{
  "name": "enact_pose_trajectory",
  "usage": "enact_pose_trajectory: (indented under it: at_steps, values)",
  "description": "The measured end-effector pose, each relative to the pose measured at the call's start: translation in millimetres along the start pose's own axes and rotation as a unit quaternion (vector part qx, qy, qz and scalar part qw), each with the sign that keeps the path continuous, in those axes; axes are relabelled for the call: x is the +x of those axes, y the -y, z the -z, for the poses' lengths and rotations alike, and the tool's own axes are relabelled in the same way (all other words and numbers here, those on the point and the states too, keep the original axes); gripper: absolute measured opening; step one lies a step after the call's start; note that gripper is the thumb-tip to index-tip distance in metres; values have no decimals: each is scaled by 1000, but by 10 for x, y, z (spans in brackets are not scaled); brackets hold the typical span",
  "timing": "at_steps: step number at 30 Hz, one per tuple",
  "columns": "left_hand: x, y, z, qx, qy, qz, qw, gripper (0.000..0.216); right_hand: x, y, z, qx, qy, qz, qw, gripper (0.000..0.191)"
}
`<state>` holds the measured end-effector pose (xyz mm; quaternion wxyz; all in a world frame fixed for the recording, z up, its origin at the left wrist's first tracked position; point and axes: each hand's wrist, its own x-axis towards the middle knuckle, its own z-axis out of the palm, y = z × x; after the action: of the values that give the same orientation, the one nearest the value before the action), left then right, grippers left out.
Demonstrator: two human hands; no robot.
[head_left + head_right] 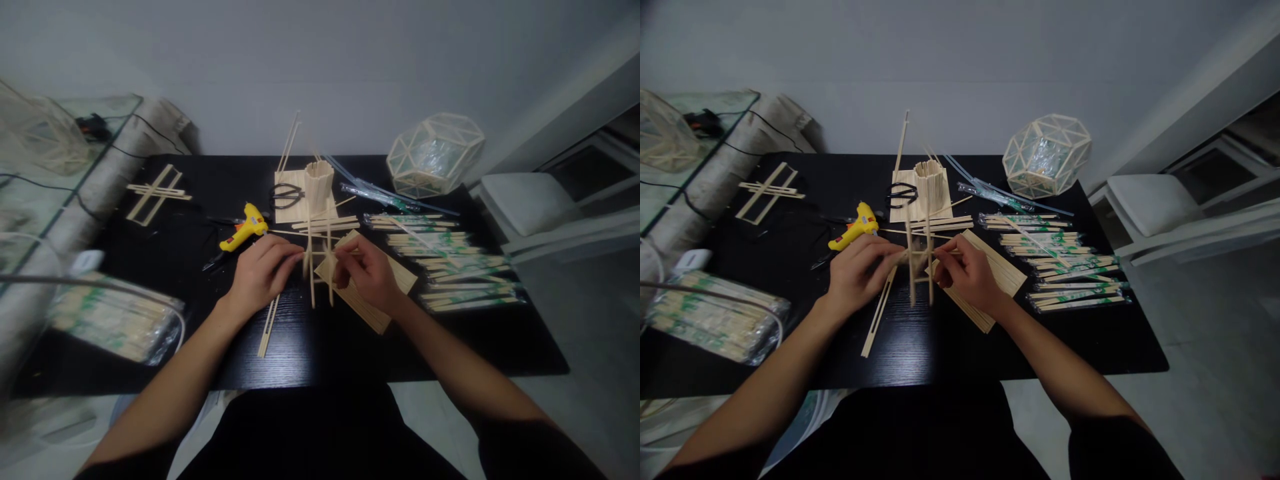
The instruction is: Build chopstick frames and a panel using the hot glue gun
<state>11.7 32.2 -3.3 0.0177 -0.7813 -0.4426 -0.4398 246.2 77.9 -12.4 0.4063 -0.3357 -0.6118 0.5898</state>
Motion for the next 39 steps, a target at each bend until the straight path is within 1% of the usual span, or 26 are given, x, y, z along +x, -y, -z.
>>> enact_pose_trajectory:
  at_steps: [5, 12, 21, 34, 39]
  values:
    - [-2, 7, 0, 0, -1, -1, 1000, 10, 2, 0, 9, 7, 3, 9, 1000, 36]
    - [-7, 7, 3, 0, -2, 0, 1000, 10, -1, -71, 40, -17, 1, 14, 1000, 33]
    - [-14, 12, -7, 0, 1, 0, 1000, 11, 6, -23, 24, -12, 0, 15, 1000, 37]
    - [6, 5, -1, 1, -1, -5, 1000, 10, 8, -36, 21, -12, -2, 15, 1000, 36]
    - [3, 7, -8, -2, 1, -2, 1000, 9, 11, -46, 20, -16, -16, 23, 999, 36]
